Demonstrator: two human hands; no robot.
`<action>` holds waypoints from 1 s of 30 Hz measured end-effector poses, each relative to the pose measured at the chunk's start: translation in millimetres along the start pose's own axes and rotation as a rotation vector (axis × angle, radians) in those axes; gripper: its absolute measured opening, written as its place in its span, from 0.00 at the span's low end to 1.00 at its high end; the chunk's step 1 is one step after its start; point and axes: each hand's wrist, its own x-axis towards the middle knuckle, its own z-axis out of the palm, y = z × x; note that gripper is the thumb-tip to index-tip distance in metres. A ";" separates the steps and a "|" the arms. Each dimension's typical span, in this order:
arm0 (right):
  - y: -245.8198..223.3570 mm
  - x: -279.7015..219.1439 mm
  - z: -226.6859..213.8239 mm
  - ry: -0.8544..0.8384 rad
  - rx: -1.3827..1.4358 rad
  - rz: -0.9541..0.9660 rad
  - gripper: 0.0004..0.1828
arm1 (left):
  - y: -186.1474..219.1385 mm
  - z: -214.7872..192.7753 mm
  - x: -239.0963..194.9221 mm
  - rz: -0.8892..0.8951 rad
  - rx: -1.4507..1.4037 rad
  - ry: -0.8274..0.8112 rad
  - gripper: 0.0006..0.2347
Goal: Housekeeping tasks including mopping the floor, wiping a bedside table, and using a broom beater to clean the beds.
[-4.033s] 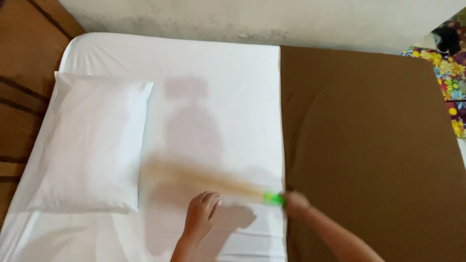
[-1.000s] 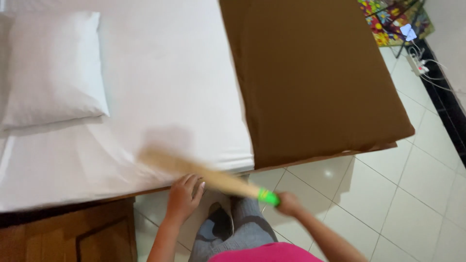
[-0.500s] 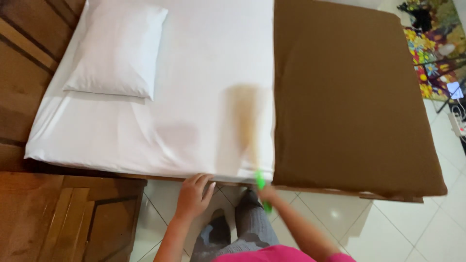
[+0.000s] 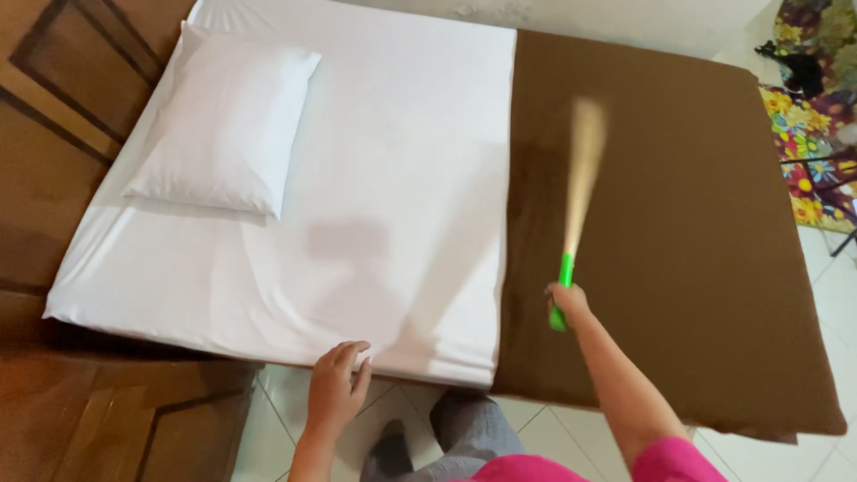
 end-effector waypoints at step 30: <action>-30.0 66.8 161.0 -0.287 -0.162 -0.289 0.13 | 81.4 73.4 84.7 -0.038 0.044 0.059 0.09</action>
